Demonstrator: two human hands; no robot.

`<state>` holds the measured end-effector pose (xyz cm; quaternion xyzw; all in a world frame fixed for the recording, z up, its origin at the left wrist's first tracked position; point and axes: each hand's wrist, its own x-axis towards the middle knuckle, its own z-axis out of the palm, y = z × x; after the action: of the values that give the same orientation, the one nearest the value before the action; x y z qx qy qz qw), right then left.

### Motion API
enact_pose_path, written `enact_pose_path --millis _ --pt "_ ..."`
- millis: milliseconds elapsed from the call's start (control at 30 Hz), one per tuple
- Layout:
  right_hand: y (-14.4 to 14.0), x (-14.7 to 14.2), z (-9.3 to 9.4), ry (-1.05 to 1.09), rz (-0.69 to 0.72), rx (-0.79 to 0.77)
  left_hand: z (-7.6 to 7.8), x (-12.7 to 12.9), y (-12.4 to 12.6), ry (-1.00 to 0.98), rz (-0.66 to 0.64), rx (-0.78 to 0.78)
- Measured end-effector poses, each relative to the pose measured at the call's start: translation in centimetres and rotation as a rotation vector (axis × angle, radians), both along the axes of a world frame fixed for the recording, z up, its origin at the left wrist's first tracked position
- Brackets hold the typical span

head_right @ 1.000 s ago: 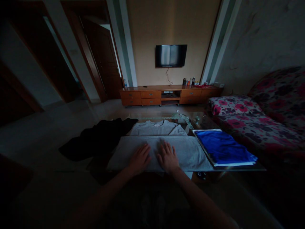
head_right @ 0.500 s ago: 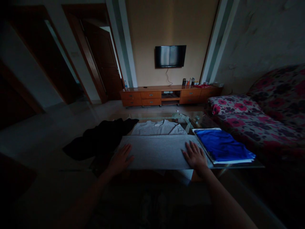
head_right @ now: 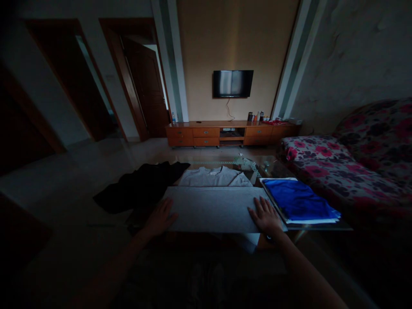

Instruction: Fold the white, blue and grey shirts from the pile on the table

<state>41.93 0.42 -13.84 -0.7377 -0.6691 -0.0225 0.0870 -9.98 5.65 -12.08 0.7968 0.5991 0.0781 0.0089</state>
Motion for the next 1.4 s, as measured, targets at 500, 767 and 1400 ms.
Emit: enact_pose_path --millis 500,767,1400 --pt "13.9 -0.1 4.9 0.045 -0.026 -0.045 5.3 4.5 12.8 0.066 0.047 0.062" --pt "26.2 2.0 2.9 0.135 0.045 0.011 2.6 7.2 23.2 0.032 0.175 0.062" --pt "24.4 1.0 6.6 0.373 0.158 0.428 6.5 6.7 25.0 -0.432 0.074 0.130"
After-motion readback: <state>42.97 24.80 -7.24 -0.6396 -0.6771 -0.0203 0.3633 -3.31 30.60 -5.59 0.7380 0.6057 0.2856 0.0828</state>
